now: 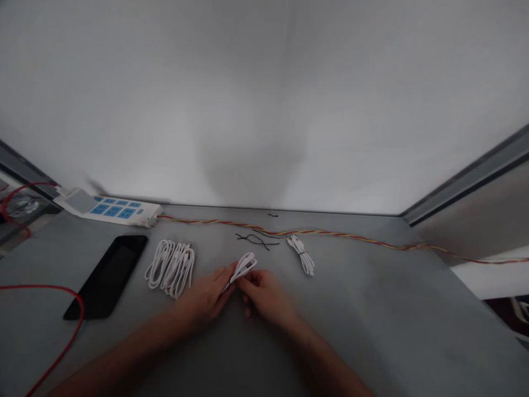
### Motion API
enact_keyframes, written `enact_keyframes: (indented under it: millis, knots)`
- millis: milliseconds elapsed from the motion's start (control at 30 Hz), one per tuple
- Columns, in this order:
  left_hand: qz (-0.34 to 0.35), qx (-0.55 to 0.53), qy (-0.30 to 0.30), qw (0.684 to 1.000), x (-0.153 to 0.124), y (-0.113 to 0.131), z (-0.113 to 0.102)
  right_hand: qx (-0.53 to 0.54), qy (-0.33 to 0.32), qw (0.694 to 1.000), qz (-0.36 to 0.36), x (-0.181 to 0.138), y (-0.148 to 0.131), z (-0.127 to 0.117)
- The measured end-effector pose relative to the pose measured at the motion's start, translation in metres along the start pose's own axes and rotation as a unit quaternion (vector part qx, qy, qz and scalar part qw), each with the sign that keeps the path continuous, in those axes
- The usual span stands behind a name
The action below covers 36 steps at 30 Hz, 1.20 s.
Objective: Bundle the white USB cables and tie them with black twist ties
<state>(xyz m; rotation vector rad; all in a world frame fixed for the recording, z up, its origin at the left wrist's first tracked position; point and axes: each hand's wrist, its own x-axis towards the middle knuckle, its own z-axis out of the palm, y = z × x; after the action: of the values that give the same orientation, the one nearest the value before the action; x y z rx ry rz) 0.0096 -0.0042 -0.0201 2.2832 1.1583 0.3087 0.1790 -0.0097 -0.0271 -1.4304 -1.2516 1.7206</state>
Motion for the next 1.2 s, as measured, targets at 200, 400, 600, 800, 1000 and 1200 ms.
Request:
enact_keyframes:
  millis: [200, 400, 600, 800, 1000, 1200]
  knots:
    - [-0.043, 0.064, -0.024, 0.997, 0.001, 0.009, -0.003, 0.056, -0.044, 0.997, 0.006, 0.000, 0.000, 0.002]
    - [-0.073, 0.148, -0.010, 0.986, 0.001, 0.007, -0.001, 0.139, -0.058, 0.989, 0.006, -0.001, -0.005, 0.003]
    - [-0.065, 0.198, -0.017, 0.978, 0.002, 0.011, 0.003, 0.081, -0.039, 0.996, -0.014, 0.000, -0.002, 0.003]
    - [-0.070, 0.244, 0.008, 0.967, 0.001, 0.014, 0.007, 0.016, -0.006, 0.999, -0.043, -0.003, -0.004, 0.003]
    - [-0.069, 0.254, 0.021, 0.964, 0.002, 0.014, 0.008, -0.201, 0.079, 0.959, -0.185, -0.009, -0.007, 0.005]
    - [-0.080, 0.259, 0.032, 0.962, 0.000, 0.017, 0.006, -0.193, 0.090, 0.959, -0.188, -0.010, -0.006, 0.006]
